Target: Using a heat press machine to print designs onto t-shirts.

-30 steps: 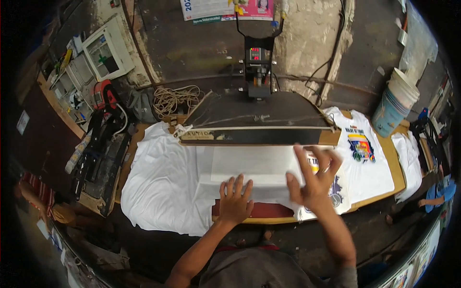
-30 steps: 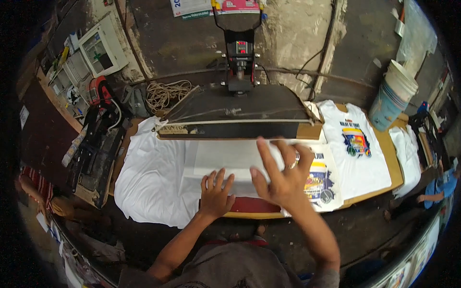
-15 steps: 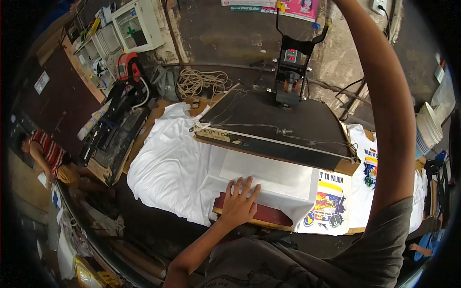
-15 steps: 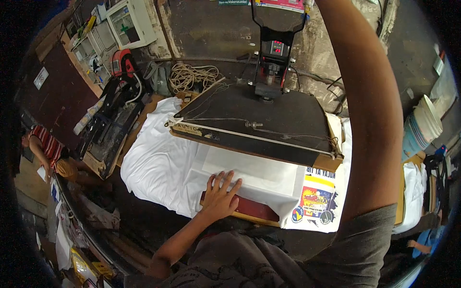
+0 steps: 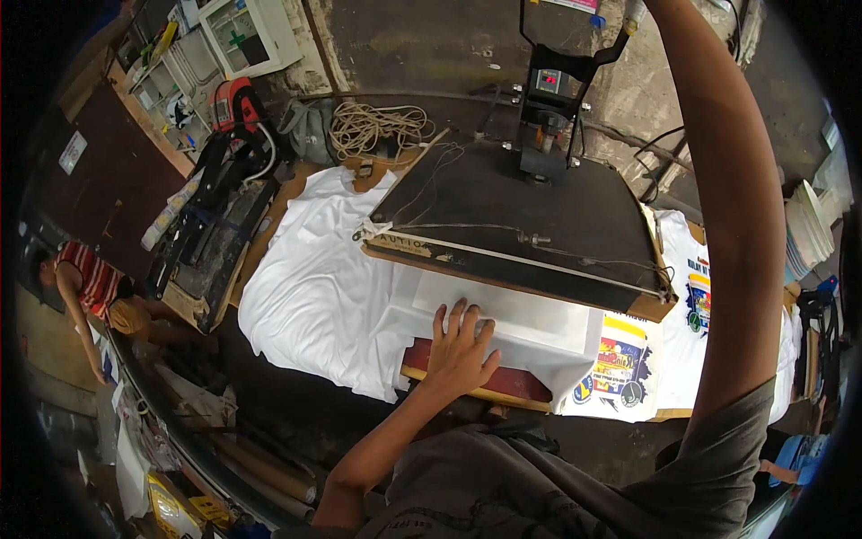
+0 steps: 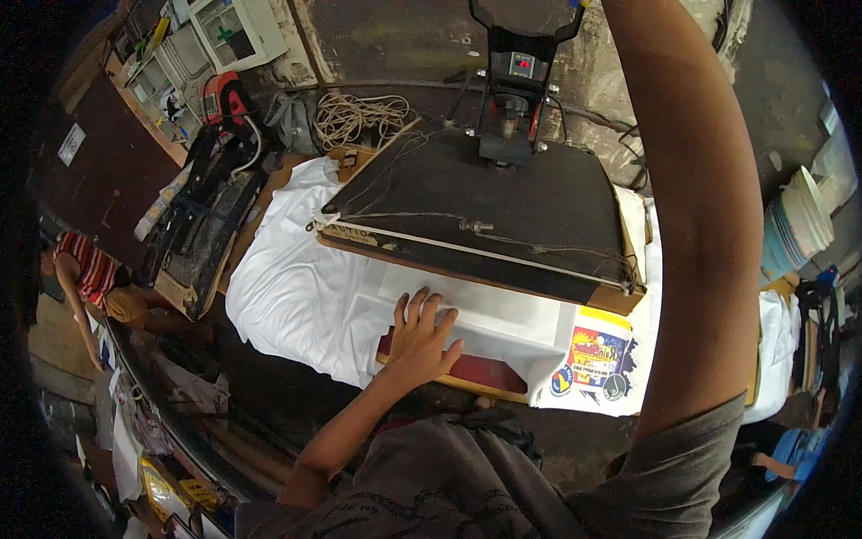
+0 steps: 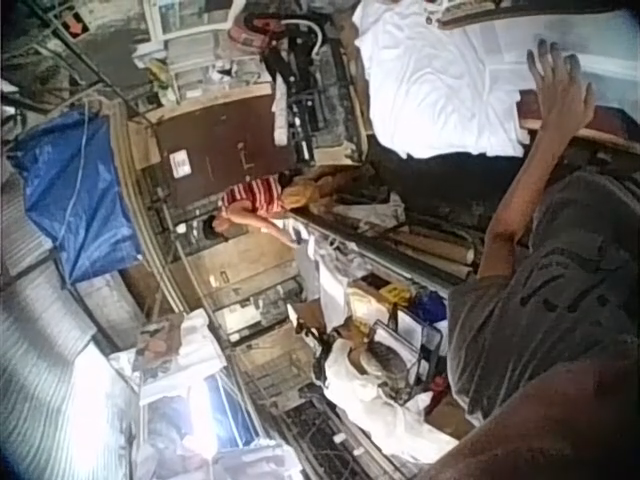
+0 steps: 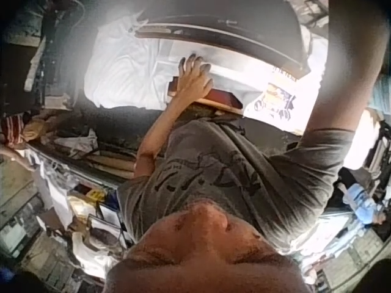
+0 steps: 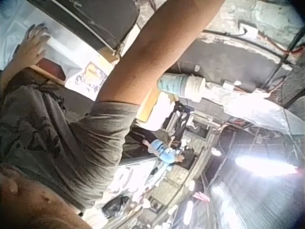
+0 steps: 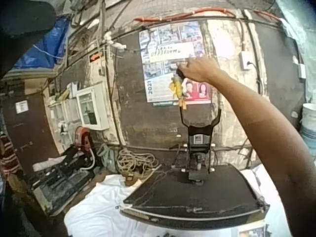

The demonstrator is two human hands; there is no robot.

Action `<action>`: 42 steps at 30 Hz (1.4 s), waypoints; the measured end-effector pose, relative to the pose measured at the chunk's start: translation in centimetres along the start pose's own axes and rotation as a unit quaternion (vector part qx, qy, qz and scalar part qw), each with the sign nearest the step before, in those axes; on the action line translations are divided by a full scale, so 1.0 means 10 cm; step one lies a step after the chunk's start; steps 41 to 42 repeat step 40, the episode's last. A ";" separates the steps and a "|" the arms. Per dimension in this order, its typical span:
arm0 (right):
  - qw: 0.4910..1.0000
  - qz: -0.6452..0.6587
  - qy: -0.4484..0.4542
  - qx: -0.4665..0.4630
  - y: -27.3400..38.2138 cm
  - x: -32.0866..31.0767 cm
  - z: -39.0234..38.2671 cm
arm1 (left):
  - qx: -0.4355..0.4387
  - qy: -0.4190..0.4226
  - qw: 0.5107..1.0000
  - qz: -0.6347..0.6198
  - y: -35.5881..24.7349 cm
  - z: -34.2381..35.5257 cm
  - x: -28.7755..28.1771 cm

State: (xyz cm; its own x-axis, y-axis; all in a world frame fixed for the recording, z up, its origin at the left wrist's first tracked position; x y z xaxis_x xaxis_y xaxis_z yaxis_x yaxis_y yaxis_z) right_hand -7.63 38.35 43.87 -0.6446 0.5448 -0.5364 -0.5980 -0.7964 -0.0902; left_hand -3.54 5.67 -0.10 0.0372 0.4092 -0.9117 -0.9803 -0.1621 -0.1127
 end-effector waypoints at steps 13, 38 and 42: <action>0.999 0.006 0.028 -0.042 1.20 -0.55 -2.44 | -0.024 -0.189 0.959 -0.209 0.22 -0.90 -0.29; 0.951 0.200 0.219 0.088 1.28 0.22 -4.02 | 0.056 -0.202 0.944 -0.254 0.12 1.02 -0.55; 0.950 0.214 0.207 0.095 1.29 0.18 -3.98 | 0.055 -0.183 0.947 -0.259 0.11 1.02 -0.54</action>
Point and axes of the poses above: each hand's wrist, its own z-axis towards the middle knuckle, its own x-axis out of the palm, y = z × x, the point moved 2 cm from there along z, towards the middle knuckle, and after that the axes turned 9 degrees about z, right-handed, at the moved point
